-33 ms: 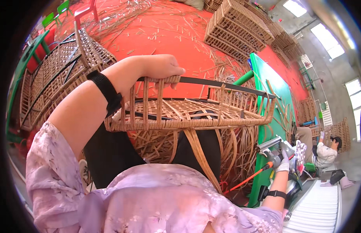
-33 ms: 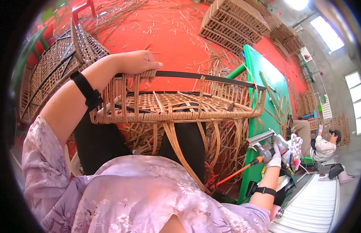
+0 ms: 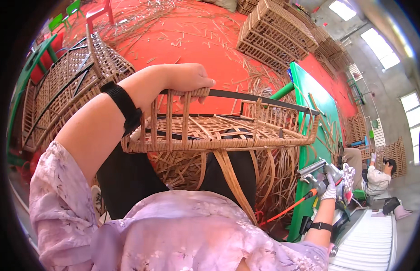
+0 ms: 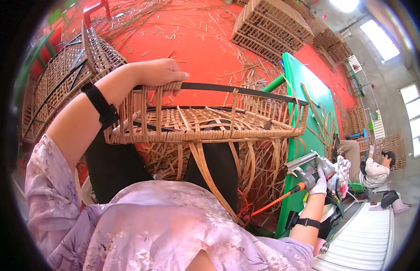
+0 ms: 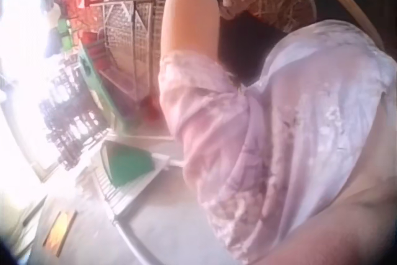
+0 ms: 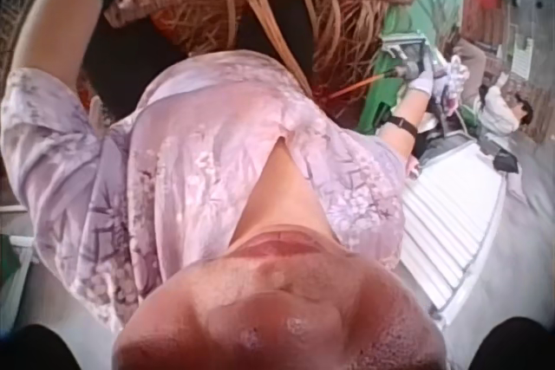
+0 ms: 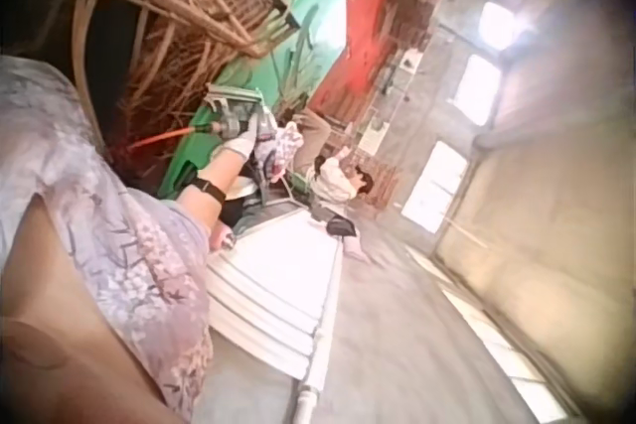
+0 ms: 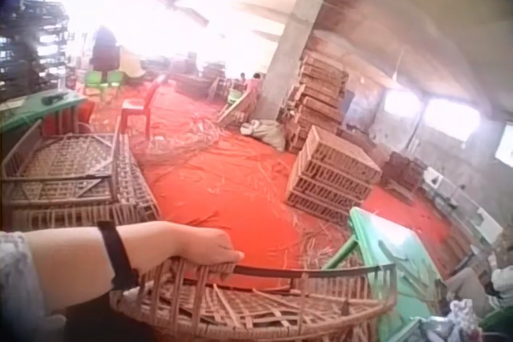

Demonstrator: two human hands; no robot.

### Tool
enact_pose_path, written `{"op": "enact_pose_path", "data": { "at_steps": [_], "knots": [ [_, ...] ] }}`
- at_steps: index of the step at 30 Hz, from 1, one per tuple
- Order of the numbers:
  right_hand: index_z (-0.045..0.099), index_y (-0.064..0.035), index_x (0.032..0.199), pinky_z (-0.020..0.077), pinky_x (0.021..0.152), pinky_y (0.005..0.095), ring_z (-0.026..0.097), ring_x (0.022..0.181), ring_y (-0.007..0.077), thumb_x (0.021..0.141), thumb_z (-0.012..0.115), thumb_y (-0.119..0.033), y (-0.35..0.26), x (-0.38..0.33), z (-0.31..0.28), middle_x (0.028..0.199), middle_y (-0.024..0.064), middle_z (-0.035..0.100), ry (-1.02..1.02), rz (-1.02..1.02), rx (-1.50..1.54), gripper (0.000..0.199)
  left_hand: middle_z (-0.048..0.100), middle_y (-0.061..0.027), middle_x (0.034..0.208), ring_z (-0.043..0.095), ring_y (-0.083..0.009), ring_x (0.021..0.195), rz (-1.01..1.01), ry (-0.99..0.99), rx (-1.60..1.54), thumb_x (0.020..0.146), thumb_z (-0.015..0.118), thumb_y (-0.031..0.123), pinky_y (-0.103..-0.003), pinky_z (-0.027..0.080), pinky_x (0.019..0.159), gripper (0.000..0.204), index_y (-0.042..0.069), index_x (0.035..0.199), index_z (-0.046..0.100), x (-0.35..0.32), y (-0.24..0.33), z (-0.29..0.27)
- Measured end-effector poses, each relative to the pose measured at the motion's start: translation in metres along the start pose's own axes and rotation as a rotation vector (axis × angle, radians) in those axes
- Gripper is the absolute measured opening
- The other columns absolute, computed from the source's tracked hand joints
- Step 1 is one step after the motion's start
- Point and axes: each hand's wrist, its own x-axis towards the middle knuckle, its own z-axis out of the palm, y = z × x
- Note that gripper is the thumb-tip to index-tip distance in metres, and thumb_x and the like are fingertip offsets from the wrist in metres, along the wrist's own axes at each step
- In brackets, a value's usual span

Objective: The recorder is weaving and reinforcing a large rectangular wicker basket, using strips of wood and a pneumatic stapler.

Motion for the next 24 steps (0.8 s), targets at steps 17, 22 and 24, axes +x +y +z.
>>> {"op": "enact_pose_path", "data": {
  "at_steps": [17, 22, 24],
  "knots": [
    [0.06, 0.0024, 0.111, 0.0449, 0.05, 0.029, 0.051, 0.049, 0.0135, 0.086, 0.066, -0.017, -0.047, -0.228, 0.229, 0.06, 0.0024, 0.051, -0.775, -0.283, -0.606, 0.031, 0.062, -0.0077, 0.059, 0.059, -0.0181, 0.05, 0.104, 0.007, 0.09, 0.098, 0.04, 0.034, -0.033, 0.051, 0.057, 0.051, 0.002, 0.073, 0.071, 0.003, -0.008, 0.0],
    [0.061, 0.0021, 0.1, 0.043, 0.047, 0.0244, 0.054, 0.05, 0.0086, 0.083, 0.072, -0.017, -0.041, -0.268, 0.285, 0.061, 0.0007, 0.055, -0.916, -0.472, -0.907, 0.027, 0.063, -0.0101, 0.062, 0.062, -0.0208, 0.05, 0.091, -0.018, 0.043, 0.097, 0.037, 0.03, -0.035, 0.053, 0.059, 0.05, -0.001, 0.076, 0.07, 0.005, -0.01, 0.002],
    [0.061, 0.0005, 0.094, 0.0431, 0.046, 0.024, 0.055, 0.051, 0.0083, 0.083, 0.075, -0.017, -0.035, -0.269, 0.295, 0.062, 0.0006, 0.056, -0.887, -0.489, -0.971, 0.025, 0.063, -0.0102, 0.063, 0.063, -0.0206, 0.051, 0.098, -0.014, 0.041, 0.097, 0.037, 0.03, -0.035, 0.053, 0.059, 0.05, -0.001, 0.075, 0.07, 0.002, -0.008, 0.002]
  ]
}}
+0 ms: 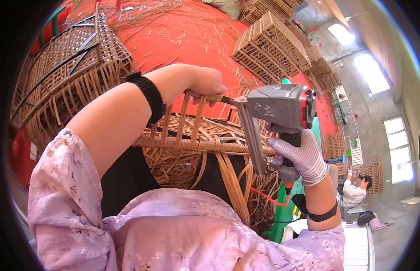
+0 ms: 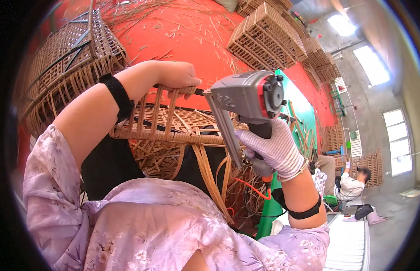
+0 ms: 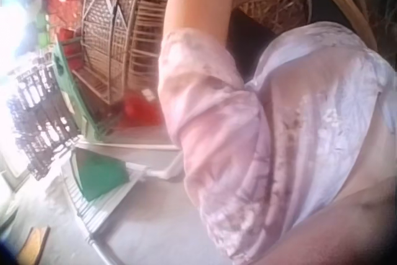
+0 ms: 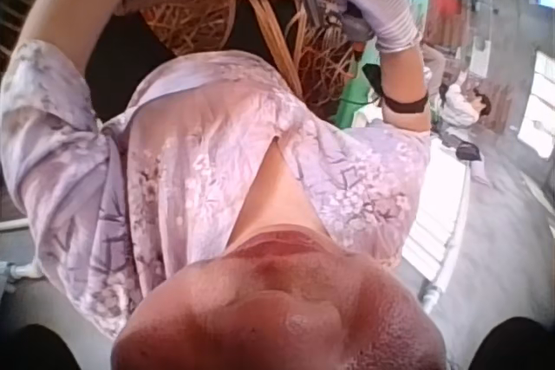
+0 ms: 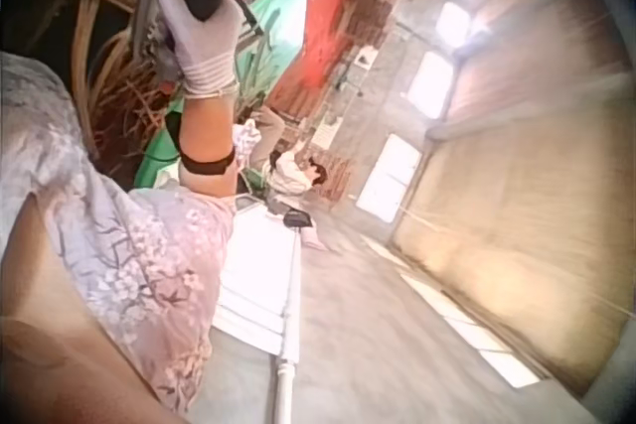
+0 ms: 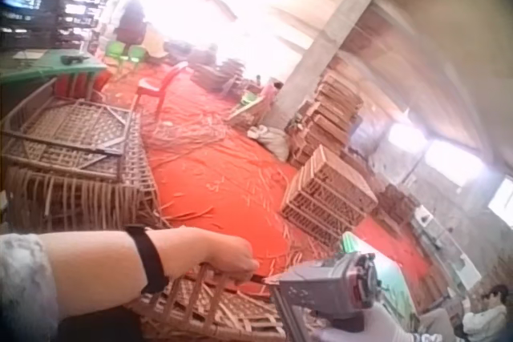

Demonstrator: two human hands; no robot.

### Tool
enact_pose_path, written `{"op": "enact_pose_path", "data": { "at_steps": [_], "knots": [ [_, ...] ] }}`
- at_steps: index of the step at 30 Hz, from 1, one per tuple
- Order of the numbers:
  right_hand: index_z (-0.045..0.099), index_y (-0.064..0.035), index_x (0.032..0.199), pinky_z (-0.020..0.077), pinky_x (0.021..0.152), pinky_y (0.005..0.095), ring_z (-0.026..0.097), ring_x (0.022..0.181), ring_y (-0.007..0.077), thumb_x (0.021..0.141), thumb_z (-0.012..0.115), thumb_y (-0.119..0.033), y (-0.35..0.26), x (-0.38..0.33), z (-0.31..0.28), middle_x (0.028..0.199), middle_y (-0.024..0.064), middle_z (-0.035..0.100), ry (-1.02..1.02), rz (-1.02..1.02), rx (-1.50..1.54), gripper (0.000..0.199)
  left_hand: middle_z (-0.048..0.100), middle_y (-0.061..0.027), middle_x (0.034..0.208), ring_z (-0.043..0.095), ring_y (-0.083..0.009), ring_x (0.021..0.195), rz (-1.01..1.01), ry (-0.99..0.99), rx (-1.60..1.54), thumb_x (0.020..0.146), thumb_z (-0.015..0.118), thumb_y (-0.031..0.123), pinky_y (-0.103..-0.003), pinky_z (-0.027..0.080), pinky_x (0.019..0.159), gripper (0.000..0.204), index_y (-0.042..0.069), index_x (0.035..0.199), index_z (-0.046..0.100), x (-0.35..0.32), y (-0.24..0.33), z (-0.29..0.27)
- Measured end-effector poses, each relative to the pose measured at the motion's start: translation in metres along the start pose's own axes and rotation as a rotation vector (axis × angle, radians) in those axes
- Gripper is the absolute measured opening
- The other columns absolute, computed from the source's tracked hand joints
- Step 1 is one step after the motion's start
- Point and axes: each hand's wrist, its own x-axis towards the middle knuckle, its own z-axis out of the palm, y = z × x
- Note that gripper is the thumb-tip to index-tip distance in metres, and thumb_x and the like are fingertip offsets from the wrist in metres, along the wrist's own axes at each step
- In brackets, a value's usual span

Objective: The recorder is weaving and reinforcing a large rectangular wicker basket, using strips of wood and a pneumatic stapler.

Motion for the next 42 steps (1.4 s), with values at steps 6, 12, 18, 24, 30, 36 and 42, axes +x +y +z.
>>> {"op": "enact_pose_path", "data": {
  "at_steps": [6, 12, 18, 24, 30, 36, 42],
  "knots": [
    [0.061, -0.0027, 0.09, 0.0454, 0.047, 0.0235, 0.056, 0.051, 0.0072, 0.082, 0.077, -0.022, -0.003, 0.014, 0.009, 0.064, 0.0011, 0.06, -0.065, -0.016, -0.124, 0.027, 0.064, -0.0107, 0.065, 0.063, -0.0195, 0.052, -0.024, 0.006, -0.004, 0.096, 0.036, 0.032, -0.035, 0.053, 0.059, 0.051, 0.001, 0.074, 0.069, -0.001, 0.0, 0.002],
    [0.06, -0.003, 0.096, 0.0448, 0.046, 0.0235, 0.056, 0.052, 0.007, 0.082, 0.076, -0.021, -0.003, 0.016, 0.015, 0.065, 0.0002, 0.059, -0.068, -0.03, -0.105, 0.028, 0.065, -0.0108, 0.068, 0.064, -0.0199, 0.054, -0.03, -0.012, 0.013, 0.096, 0.036, 0.033, -0.035, 0.053, 0.059, 0.051, 0.001, 0.076, 0.069, 0.0, 0.0, 0.001],
    [0.06, -0.0035, 0.101, 0.0446, 0.046, 0.0236, 0.055, 0.051, 0.0073, 0.083, 0.075, -0.02, -0.001, 0.018, 0.016, 0.066, -0.0006, 0.058, -0.057, -0.037, -0.128, 0.029, 0.064, -0.0114, 0.066, 0.063, -0.0209, 0.054, -0.035, 0.013, -0.006, 0.093, 0.04, 0.03, -0.036, 0.052, 0.056, 0.045, 0.0, 0.076, 0.068, -0.004, 0.004, 0.002],
    [0.062, -0.0017, 0.092, 0.0441, 0.046, 0.0245, 0.053, 0.049, 0.0071, 0.085, 0.072, -0.02, 0.003, 0.019, 0.012, 0.06, 0.0003, 0.056, -0.067, -0.002, -0.141, 0.022, 0.063, -0.0104, 0.063, 0.063, -0.0207, 0.052, -0.006, 0.007, 0.018, 0.096, 0.039, 0.033, -0.035, 0.052, 0.055, 0.049, -0.001, 0.076, 0.069, -0.006, 0.003, 0.002],
    [0.062, 0.0, 0.088, 0.0432, 0.048, 0.0251, 0.054, 0.05, 0.0097, 0.084, 0.071, -0.019, 0.039, -0.011, -0.01, 0.058, 0.0015, 0.056, 0.114, -0.025, 0.181, 0.021, 0.063, -0.0099, 0.068, 0.062, -0.0204, 0.052, -0.022, -0.008, 0.021, 0.095, 0.037, 0.032, -0.036, 0.053, 0.061, 0.049, 0.002, 0.075, 0.069, -0.005, 0.004, 0.004],
    [0.059, -0.0007, 0.114, 0.0467, 0.05, 0.0292, 0.051, 0.05, 0.0127, 0.089, 0.067, -0.021, 0.134, -0.051, -0.061, 0.06, 0.001, 0.049, 0.458, 0.024, 0.634, 0.034, 0.059, -0.0066, 0.056, 0.057, -0.0164, 0.048, -0.015, 0.012, -0.07, 0.099, 0.043, 0.037, -0.032, 0.05, 0.052, 0.053, 0.0, 0.074, 0.07, -0.002, -0.001, 0.005],
    [0.057, -0.0054, 0.107, 0.0445, 0.053, 0.0297, 0.049, 0.051, 0.0124, 0.091, 0.065, -0.027, 0.288, -0.073, -0.124, 0.059, -0.0021, 0.048, 0.631, 0.218, 1.146, 0.028, 0.053, -0.0029, 0.053, 0.051, -0.0131, 0.047, -0.096, 0.098, -0.005, 0.098, 0.046, 0.041, -0.029, 0.046, 0.051, 0.054, 0.0, 0.071, 0.069, -0.006, 0.015, 0.006]
  ]
}}
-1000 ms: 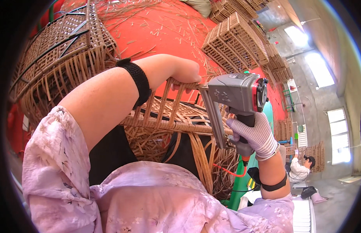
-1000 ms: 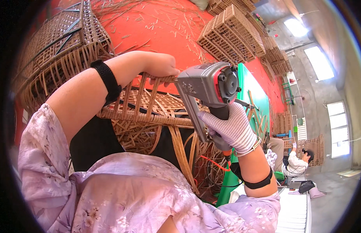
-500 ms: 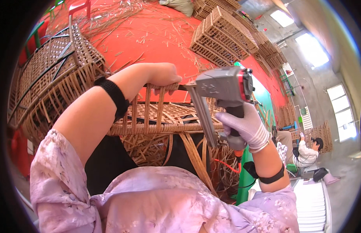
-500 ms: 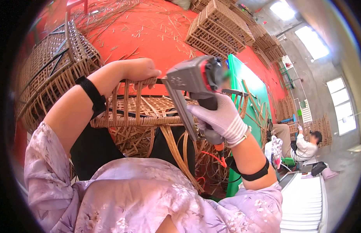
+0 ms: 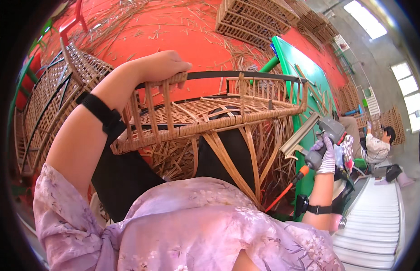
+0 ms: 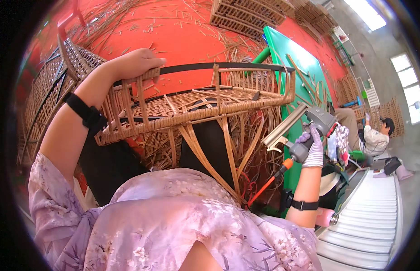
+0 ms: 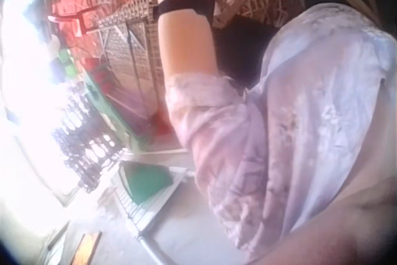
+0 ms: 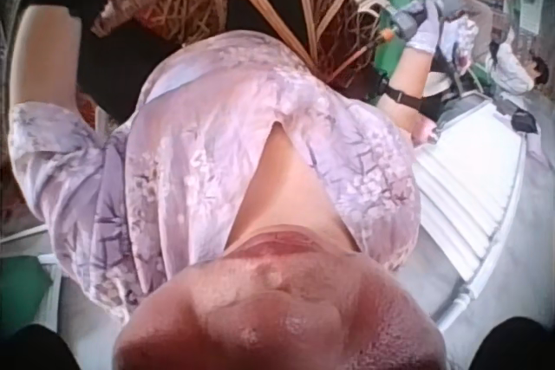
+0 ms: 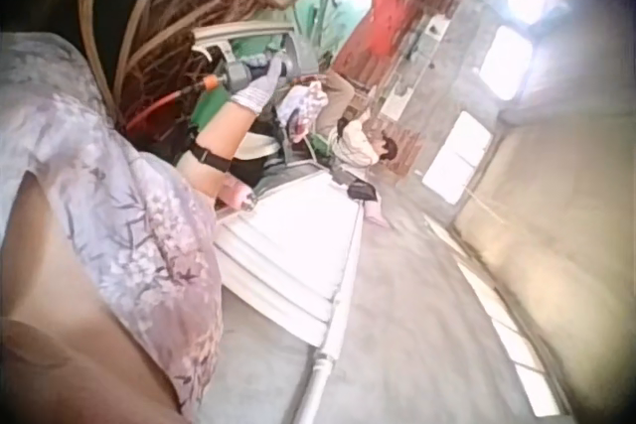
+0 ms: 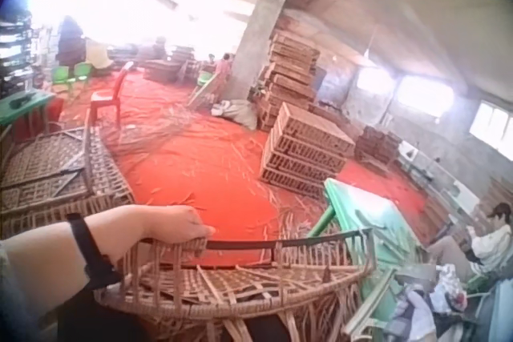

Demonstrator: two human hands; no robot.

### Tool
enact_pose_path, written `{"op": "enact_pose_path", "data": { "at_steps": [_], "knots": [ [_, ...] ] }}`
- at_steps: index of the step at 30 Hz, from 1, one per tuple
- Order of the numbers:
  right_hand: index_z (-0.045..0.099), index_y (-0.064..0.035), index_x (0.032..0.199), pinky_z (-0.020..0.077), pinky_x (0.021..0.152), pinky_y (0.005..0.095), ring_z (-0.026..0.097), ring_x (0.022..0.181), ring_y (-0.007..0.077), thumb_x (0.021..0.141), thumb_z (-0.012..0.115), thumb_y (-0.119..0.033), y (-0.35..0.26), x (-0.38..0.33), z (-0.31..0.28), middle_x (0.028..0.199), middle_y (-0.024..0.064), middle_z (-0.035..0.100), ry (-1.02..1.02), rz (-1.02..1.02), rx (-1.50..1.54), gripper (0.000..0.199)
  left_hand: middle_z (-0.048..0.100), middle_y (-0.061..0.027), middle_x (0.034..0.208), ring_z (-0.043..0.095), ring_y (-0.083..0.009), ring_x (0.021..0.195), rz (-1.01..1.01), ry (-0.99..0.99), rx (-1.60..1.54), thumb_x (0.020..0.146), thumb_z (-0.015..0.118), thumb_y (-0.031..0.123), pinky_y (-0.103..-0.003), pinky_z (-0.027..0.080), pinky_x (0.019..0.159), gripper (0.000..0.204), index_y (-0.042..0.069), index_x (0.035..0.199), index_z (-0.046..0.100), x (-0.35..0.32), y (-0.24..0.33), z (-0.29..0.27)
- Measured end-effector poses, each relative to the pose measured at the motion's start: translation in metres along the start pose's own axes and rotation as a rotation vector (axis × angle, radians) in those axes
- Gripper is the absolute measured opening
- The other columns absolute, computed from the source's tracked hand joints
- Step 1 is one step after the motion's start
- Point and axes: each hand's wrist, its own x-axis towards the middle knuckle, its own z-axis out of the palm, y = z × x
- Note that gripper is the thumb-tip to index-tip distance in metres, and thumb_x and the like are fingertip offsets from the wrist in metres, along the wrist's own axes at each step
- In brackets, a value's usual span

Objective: The recorder is weaving and reinforcing a large rectangular wicker basket, using strips of wood and a pneumatic stapler.

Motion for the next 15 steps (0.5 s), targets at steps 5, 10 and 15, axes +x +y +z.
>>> {"op": "enact_pose_path", "data": {
  "at_steps": [5, 10, 15],
  "knots": [
    [0.055, -0.0096, 0.082, 0.0465, 0.055, 0.0329, 0.05, 0.052, 0.016, 0.089, 0.066, -0.036, 0.026, 0.025, -0.079, 0.059, -0.0006, 0.05, 0.279, -0.046, 0.23, 0.029, 0.056, -0.01, 0.058, 0.059, -0.0246, 0.058, 0.259, 0.008, 0.173, 0.098, 0.042, 0.036, -0.035, 0.049, 0.065, 0.05, 0.001, 0.072, 0.065, 0.021, -0.013, 0.005],
    [0.058, -0.0154, 0.08, 0.0512, 0.055, 0.0406, 0.057, 0.059, 0.0218, 0.085, 0.067, -0.038, 0.045, 0.063, -0.095, 0.067, 0.0027, 0.058, 0.344, -0.123, 0.294, 0.025, 0.049, -0.0033, 0.055, 0.048, -0.0108, 0.054, 0.037, 0.09, -0.015, 0.098, 0.049, 0.036, -0.03, 0.041, 0.056, 0.049, 0.0, 0.066, 0.058, 0.013, -0.036, 0.003],
    [0.056, -0.0115, 0.105, 0.0557, 0.068, 0.0445, 0.063, 0.069, 0.027, 0.088, 0.065, -0.037, 0.03, 0.115, -0.124, 0.084, 0.0105, 0.063, 0.582, -0.19, 0.344, 0.032, 0.051, -0.0011, 0.051, 0.049, -0.0113, 0.045, -0.066, 0.145, -0.08, 0.099, 0.047, 0.037, -0.027, 0.039, 0.048, 0.048, 0.003, 0.067, 0.061, 0.012, -0.036, 0.003]
  ]
}}
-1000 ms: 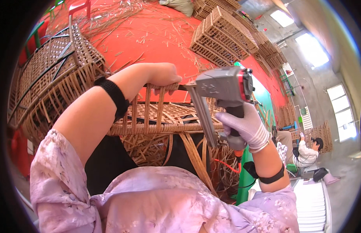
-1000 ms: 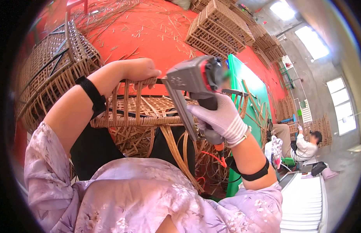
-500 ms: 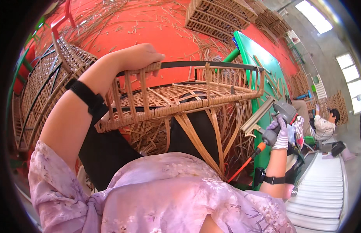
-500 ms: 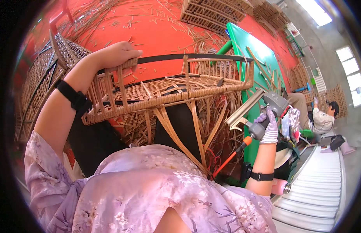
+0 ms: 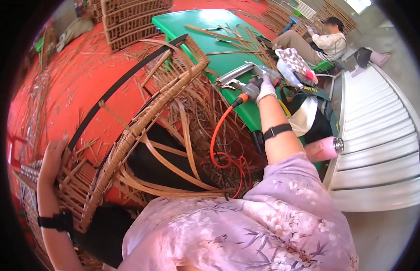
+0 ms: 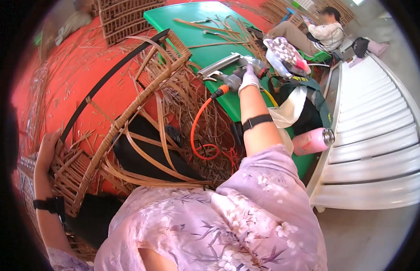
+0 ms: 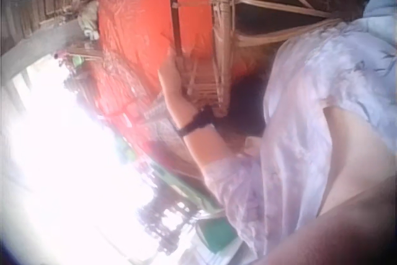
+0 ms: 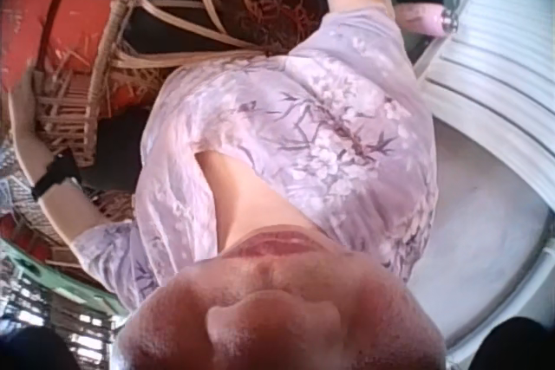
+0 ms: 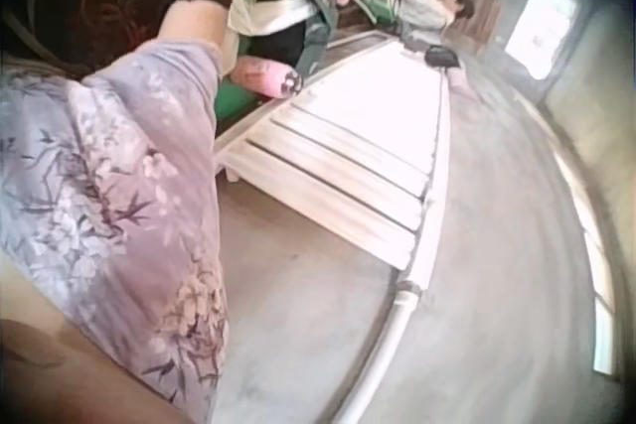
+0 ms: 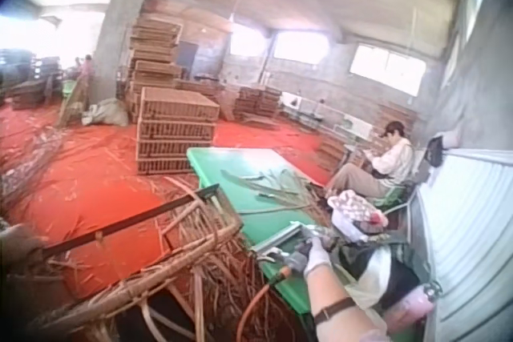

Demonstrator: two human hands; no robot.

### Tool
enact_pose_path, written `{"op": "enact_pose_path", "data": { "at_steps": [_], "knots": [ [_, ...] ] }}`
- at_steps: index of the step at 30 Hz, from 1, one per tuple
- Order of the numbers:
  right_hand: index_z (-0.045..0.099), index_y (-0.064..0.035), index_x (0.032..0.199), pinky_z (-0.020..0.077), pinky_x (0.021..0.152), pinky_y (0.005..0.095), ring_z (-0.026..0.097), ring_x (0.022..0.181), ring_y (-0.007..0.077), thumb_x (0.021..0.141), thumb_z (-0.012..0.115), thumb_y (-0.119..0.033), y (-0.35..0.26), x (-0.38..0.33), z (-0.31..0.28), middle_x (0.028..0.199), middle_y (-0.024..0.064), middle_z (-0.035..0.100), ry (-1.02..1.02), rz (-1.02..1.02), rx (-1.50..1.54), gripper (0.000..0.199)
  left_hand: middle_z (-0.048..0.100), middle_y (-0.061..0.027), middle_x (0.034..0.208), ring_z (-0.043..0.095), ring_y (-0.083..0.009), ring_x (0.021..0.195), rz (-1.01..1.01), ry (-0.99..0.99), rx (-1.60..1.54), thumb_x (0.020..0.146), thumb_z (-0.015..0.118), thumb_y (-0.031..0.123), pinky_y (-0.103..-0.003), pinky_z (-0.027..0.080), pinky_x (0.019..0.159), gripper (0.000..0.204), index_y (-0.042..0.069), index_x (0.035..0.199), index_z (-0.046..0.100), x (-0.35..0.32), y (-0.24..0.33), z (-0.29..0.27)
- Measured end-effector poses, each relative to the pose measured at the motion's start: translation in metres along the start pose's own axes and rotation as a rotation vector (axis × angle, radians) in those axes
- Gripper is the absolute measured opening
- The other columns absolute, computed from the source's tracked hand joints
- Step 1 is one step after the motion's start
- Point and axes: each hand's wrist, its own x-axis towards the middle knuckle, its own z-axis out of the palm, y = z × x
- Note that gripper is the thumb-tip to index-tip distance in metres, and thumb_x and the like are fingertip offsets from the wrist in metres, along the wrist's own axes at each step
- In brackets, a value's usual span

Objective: The recorder is weaving and reinforcing a large rectangular wicker basket, using strips of wood and a pneumatic stapler.

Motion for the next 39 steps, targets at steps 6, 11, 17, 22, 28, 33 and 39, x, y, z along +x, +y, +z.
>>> {"op": "enact_pose_path", "data": {
  "at_steps": [6, 11, 17, 22, 28, 33, 39],
  "knots": [
    [0.051, -0.0079, 0.126, 0.0523, 0.084, 0.0468, 0.062, 0.097, 0.0258, 0.082, 0.069, -0.047, -0.033, -0.025, -0.012, 0.112, 0.0128, 0.06, -0.007, -0.016, -0.248, 0.062, 0.05, -0.0019, 0.047, 0.048, -0.0117, 0.039, 0.063, -0.056, 0.008, 0.099, 0.046, 0.039, -0.025, 0.039, 0.045, 0.051, 0.002, 0.068, 0.063, 0.011, -0.006, -0.001],
    [0.055, -0.0001, 0.128, 0.0428, 0.099, 0.0405, 0.057, 0.117, 0.0347, 0.073, 0.067, -0.062, -0.056, -0.065, -0.051, 0.129, 0.0221, 0.057, 0.116, -0.589, -1.541, 0.085, 0.05, -0.0013, 0.048, 0.047, -0.0113, 0.039, 0.035, -0.024, -0.021, 0.1, 0.045, 0.038, -0.025, 0.039, 0.044, 0.051, 0.003, 0.069, 0.063, 0.001, -0.01, -0.001],
    [0.06, -0.0006, 0.117, 0.0465, 0.091, 0.0447, 0.061, 0.106, 0.0401, 0.068, 0.073, -0.058, -0.085, -0.103, -0.095, 0.113, 0.025, 0.064, -0.103, -0.312, -2.018, 0.076, 0.063, -0.0019, 0.069, 0.056, -0.0088, 0.068, 0.181, 0.22, 0.006, 0.099, 0.049, 0.041, -0.025, 0.045, 0.067, 0.049, 0.001, 0.081, 0.069, -0.011, 0.015, 0.006],
    [0.05, 0.0044, 0.113, 0.0486, 0.088, 0.042, 0.063, 0.1, 0.0387, 0.063, 0.078, -0.043, -0.08, -0.071, -0.101, 0.105, 0.0276, 0.064, 0.073, -0.459, -2.053, 0.074, 0.07, -0.0077, 0.079, 0.064, -0.0134, 0.076, 0.134, 0.426, -0.199, 0.095, 0.053, 0.051, -0.028, 0.051, 0.076, 0.056, -0.001, 0.089, 0.073, -0.017, 0.021, 0.015],
    [0.049, 0.0019, 0.11, 0.0487, 0.088, 0.044, 0.063, 0.098, 0.0405, 0.067, 0.075, -0.034, -0.058, -0.082, -0.086, 0.105, 0.0266, 0.064, 0.261, -0.61, -2.043, 0.061, 0.071, -0.0115, 0.082, 0.067, -0.0174, 0.08, 0.188, 0.476, -0.18, 0.092, 0.055, 0.054, -0.031, 0.052, 0.078, 0.059, -0.002, 0.09, 0.074, -0.027, 0.02, 0.021],
    [0.049, -0.0034, 0.11, 0.0471, 0.091, 0.0443, 0.061, 0.105, 0.0377, 0.071, 0.073, -0.026, -0.06, -0.097, -0.096, 0.113, 0.0243, 0.061, 0.361, -0.695, -1.799, 0.051, 0.071, -0.012, 0.082, 0.067, -0.0179, 0.08, 0.234, 0.429, -0.168, 0.092, 0.055, 0.055, -0.032, 0.053, 0.077, 0.06, -0.003, 0.09, 0.073, -0.03, 0.016, 0.02],
    [0.051, -0.0006, 0.124, 0.0462, 0.095, 0.0412, 0.059, 0.109, 0.0334, 0.077, 0.076, -0.035, -0.088, -0.126, -0.065, 0.118, 0.02, 0.059, 0.398, -1.001, -1.752, 0.064, 0.071, -0.0117, 0.081, 0.067, -0.0168, 0.079, 0.27, 0.431, -0.207, 0.092, 0.054, 0.055, -0.031, 0.053, 0.076, 0.06, -0.002, 0.089, 0.074, -0.033, 0.019, 0.018]
  ]
}}
